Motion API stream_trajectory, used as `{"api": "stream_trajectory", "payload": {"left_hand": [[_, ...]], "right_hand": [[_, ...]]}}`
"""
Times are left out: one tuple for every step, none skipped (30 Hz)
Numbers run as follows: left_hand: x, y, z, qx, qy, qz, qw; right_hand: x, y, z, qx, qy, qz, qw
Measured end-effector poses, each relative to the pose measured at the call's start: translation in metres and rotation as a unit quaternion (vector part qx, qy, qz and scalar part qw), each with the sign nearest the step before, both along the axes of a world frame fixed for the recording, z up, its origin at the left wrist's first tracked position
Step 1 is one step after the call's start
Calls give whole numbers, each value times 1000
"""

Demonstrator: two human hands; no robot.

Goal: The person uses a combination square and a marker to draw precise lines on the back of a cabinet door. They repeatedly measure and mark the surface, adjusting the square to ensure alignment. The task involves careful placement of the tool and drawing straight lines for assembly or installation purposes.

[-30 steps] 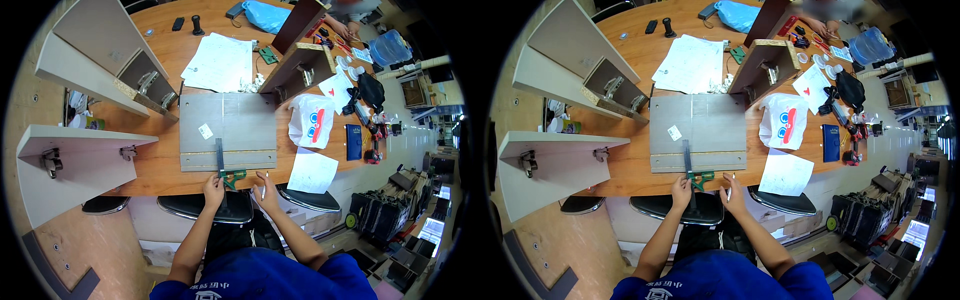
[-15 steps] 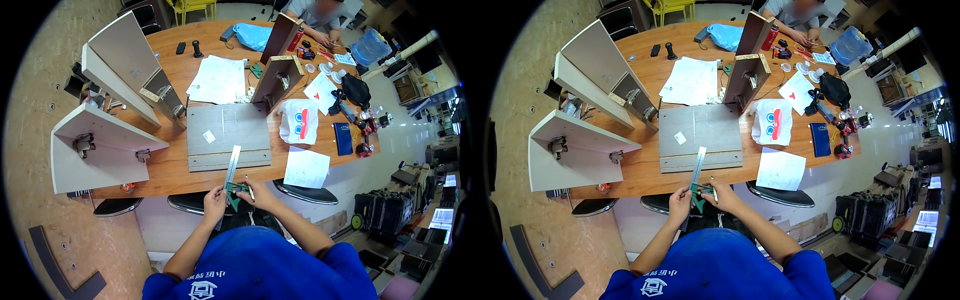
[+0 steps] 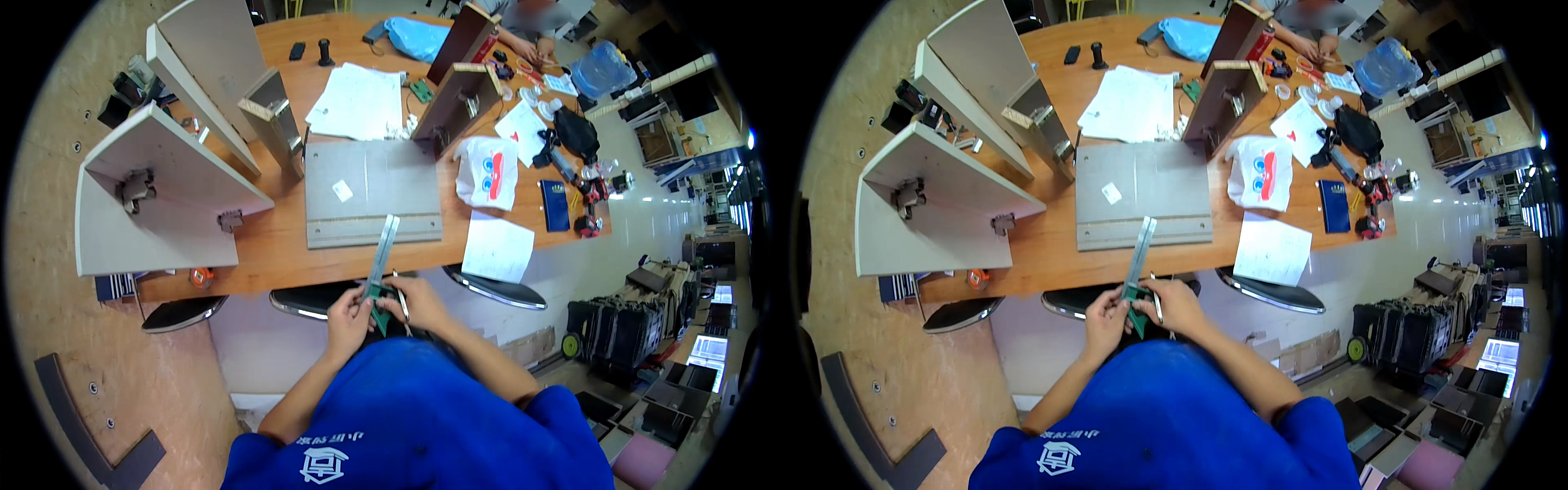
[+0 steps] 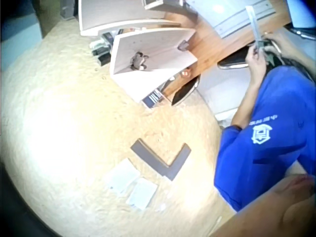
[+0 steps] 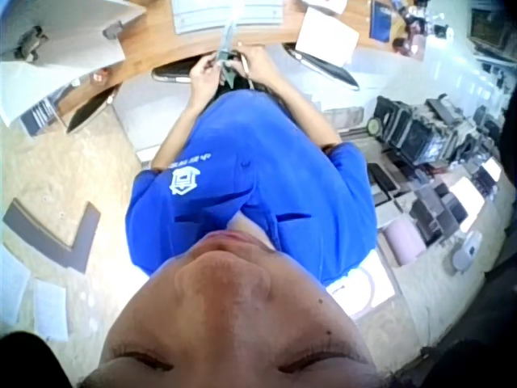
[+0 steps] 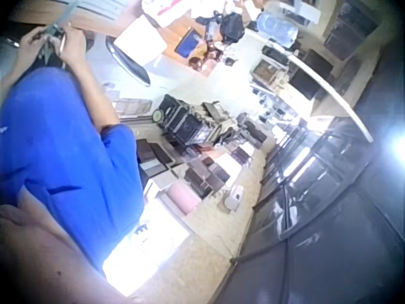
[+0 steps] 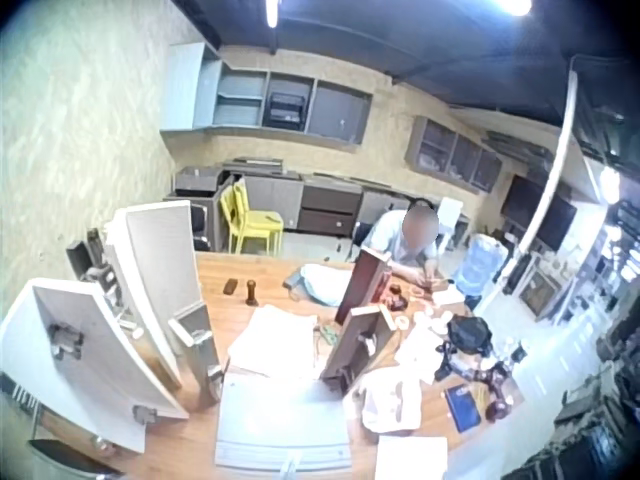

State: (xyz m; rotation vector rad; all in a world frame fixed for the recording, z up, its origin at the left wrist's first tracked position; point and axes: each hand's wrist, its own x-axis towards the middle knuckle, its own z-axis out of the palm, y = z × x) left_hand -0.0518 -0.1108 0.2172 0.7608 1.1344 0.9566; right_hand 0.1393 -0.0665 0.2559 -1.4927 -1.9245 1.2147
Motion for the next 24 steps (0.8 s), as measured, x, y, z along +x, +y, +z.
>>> {"api": "stream_trajectory", "payload": {"left_hand": [[0, 1, 3, 8, -10, 9, 1000], [1, 1, 6, 12, -8, 6, 1000], [2, 5, 7, 23, -5, 4, 1000], [4, 5, 7, 25, 3, 1, 1000], [6, 4, 9, 19, 4, -8, 1000], [9, 5, 10, 16, 5, -17, 1000], [13, 7, 13, 13, 6, -27, 1000], [19, 6, 18, 11, 2, -20, 1000], [24, 6, 17, 18, 9, -26, 999], [28, 4, 14, 25, 16, -32, 999], [33, 4, 13, 31, 23, -37, 999], [41, 4, 15, 34, 36, -51, 997], [48, 4, 18, 36, 51, -65, 996], [55, 2, 20, 37, 66, -77, 994], [60, 1, 21, 39, 78, -88, 992], [66, -2, 21, 40, 89, -98, 990], [71, -4, 21, 40, 101, -108, 988], [77, -6, 21, 39, 103, -112, 988], [83, -8, 21, 37, 114, -113, 986], [88, -10, 20, 35, 125, -114, 985], [94, -11, 20, 32, 136, -116, 983], [100, -13, 20, 32, 145, -112, 982], [105, -14, 21, 32, 155, -109, 981], [110, -15, 22, 33, 166, -104, 980]], "right_hand": [[-1, 0, 2, -4, 9, -9, 1000], [1, -2, 0, 5, 10, -13, 1000], [3, 1, 2, 12, 24, -13, 1000], [7, 1, 3, 18, 28, -12, 999], [11, -1, 4, 25, 33, -12, 999], [15, -1, 7, 25, 40, -5, 999], [20, 0, 11, 25, 48, 2, 999], [25, -2, 13, 26, 55, 9, 998], [30, -4, 13, 13, 66, -4, 998], [36, -6, 13, 1, 77, -17, 997], [41, -9, 12, -12, 89, -28, 996], [50, -13, 6, -27, 108, -37, 993], [58, -19, -5, -44, 129, -45, 990], [66, -23, -13, -60, 151, -51, 985], [74, -26, -16, -86, 166, -46, 981], [83, -28, -18, -112, 181, -39, 976], [90, -30, -20, -138, 195, -32, 971], [97, -33, -22, -143, 210, -21, 967], [103, -35, -26, -151, 238, -20, 959], [109, -36, -32, -159, 267, -17, 950], [114, -38, -38, -167, 296, -16, 940], [115, -40, -43, -149, 334, -29, 930], [120, -41, -46, -149, 312, -19, 938], [125, -41, -48, -148, 291, -8, 945]]}}
